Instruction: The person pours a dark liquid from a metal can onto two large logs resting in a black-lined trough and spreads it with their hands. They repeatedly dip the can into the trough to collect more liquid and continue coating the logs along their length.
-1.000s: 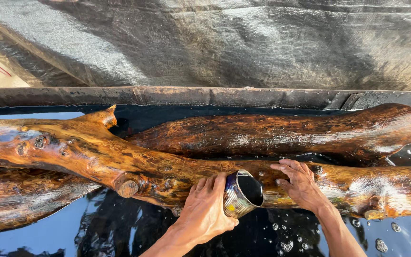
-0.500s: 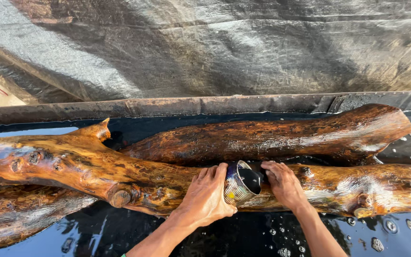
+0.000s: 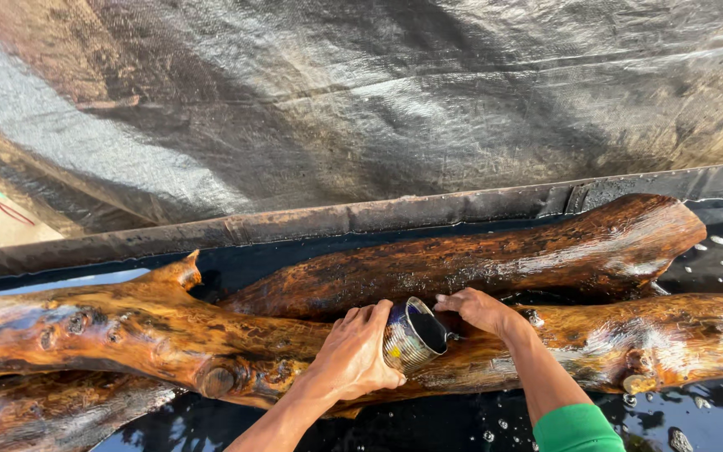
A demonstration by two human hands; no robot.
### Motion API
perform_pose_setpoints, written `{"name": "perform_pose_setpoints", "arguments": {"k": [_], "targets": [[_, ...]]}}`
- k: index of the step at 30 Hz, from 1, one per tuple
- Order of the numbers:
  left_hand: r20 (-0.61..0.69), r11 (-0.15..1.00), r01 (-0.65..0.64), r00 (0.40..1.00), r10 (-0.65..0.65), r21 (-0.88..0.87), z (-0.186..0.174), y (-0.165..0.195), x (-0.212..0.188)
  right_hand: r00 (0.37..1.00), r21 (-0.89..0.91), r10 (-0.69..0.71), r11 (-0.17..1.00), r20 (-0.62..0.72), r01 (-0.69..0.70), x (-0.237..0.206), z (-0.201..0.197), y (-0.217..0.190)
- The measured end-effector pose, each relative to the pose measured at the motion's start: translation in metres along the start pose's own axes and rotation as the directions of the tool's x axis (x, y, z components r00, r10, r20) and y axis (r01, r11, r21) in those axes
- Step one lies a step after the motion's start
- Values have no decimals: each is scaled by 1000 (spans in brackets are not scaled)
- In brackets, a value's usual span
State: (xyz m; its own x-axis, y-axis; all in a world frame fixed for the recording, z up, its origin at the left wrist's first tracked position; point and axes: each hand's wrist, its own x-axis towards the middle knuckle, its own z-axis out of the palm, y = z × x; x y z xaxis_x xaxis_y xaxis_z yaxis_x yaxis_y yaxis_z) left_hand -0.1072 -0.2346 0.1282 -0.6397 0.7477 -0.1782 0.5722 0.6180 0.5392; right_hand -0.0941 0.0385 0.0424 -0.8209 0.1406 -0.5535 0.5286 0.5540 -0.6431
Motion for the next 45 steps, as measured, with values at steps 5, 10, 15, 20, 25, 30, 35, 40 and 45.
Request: {"name": "perform_pose_setpoints", "arguments": {"k": [5, 10, 15, 20, 25, 30, 35, 40, 45], "targets": [[29, 999, 47, 998, -47, 11, 3, 0, 2, 998, 67, -60, 996, -2, 60, -3, 1, 6], [12, 998, 44, 999, -44, 38, 7, -1, 5, 992, 125, -120, 984, -43, 125, -3, 6, 7], [35, 998, 55, 998, -56, 23, 11, -3, 6, 996, 59, -30, 998, -79, 35, -9, 6, 1], [-7, 999, -8, 1000, 8, 34, 12, -6, 6, 977, 21, -191, 981, -95, 193, -9, 7, 0], [1, 999, 8, 1000, -8, 31, 10, -8, 4, 972, 9, -216, 976, -98, 217, -4, 7, 4], [16, 997, 21, 1000, -22, 74, 7, -8, 5, 984, -8, -165, 986, -75, 164, -3, 6, 4], [49, 994, 50, 997, -55, 94, 8, 0, 14, 984, 55, -165, 984, -65, 169, -6, 6, 3], [11, 998, 13, 1000, -14, 65, 11, 7, 20, 989, 64, -132, 989, -59, 136, -10, 4, -1], [24, 998, 39, 999, -40, 49, 8, 3, 19, 992, 124, -121, 984, -38, 125, -10, 3, 1]]}}
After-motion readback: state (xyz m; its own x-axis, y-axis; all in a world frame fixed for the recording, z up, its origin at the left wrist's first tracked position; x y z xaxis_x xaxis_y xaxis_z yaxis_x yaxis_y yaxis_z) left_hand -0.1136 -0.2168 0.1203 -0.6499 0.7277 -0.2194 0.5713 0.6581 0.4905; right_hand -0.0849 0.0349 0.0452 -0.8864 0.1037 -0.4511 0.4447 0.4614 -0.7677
